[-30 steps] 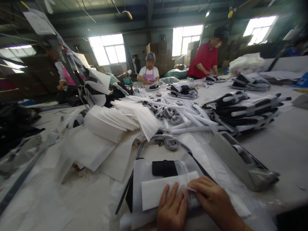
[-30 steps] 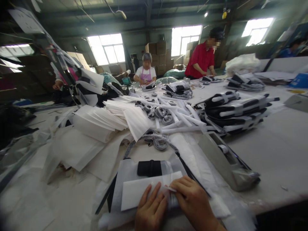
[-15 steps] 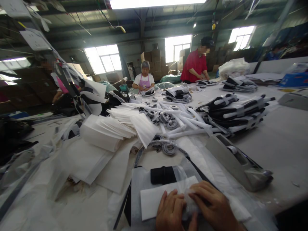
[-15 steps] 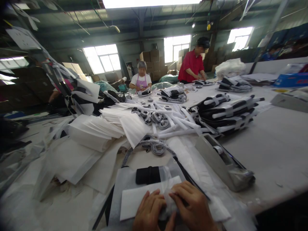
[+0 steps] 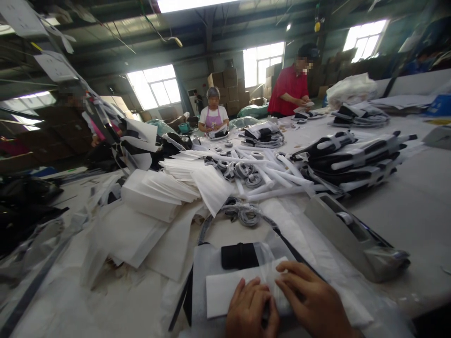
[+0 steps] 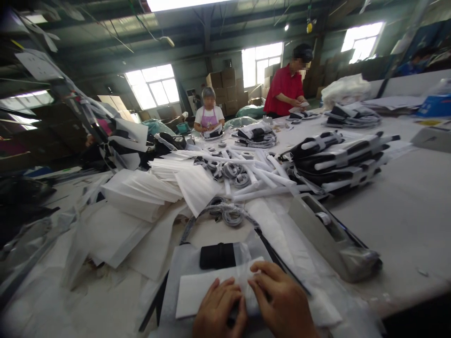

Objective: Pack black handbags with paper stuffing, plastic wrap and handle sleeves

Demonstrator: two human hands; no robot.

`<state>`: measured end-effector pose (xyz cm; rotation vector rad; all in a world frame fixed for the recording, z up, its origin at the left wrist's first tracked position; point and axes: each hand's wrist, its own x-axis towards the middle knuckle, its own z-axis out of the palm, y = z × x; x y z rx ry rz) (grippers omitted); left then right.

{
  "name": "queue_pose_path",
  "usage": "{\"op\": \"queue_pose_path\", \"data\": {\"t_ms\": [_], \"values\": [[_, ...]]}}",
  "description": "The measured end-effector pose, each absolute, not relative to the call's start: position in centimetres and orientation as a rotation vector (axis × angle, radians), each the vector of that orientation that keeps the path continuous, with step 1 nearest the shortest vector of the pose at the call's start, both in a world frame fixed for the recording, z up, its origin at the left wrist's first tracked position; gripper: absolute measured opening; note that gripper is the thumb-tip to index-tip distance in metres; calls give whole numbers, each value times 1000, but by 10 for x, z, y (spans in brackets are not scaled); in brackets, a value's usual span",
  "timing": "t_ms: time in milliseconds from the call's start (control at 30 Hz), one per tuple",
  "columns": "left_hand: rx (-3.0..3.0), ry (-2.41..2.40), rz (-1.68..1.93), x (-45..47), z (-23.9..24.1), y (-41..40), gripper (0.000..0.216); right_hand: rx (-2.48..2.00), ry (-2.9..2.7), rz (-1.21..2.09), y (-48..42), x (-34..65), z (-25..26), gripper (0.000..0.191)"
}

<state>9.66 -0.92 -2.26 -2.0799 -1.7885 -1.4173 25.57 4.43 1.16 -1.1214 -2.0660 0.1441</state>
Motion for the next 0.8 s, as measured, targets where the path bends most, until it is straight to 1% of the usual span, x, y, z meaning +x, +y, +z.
{"op": "queue_pose_path", "data": {"t_ms": [100, 333, 433, 600, 767, 800], "values": [[-2091, -1803, -1403, 97, -23, -7, 21, -1171, -2071, 274, 49, 254, 5, 27], [-2034, -1819, -1369, 97, -25, -3, 18, -1290, -2067, 537, 54, 256, 2, 26], [-1969, -1766, -1306, 102, -20, -1, 19, -1310, -2103, 565, 55, 255, 7, 22], [-1956, -1491, -1229, 114, -16, 1, 20, -1389, -2173, 587, 60, 252, 16, 15], [-1995, -1390, -1220, 110, -28, -4, 26, -1537, -2228, 620, 65, 251, 24, 8], [-2012, -1373, -1224, 107, -31, -6, 27, -1542, -2228, 619, 67, 251, 25, 9]]}}
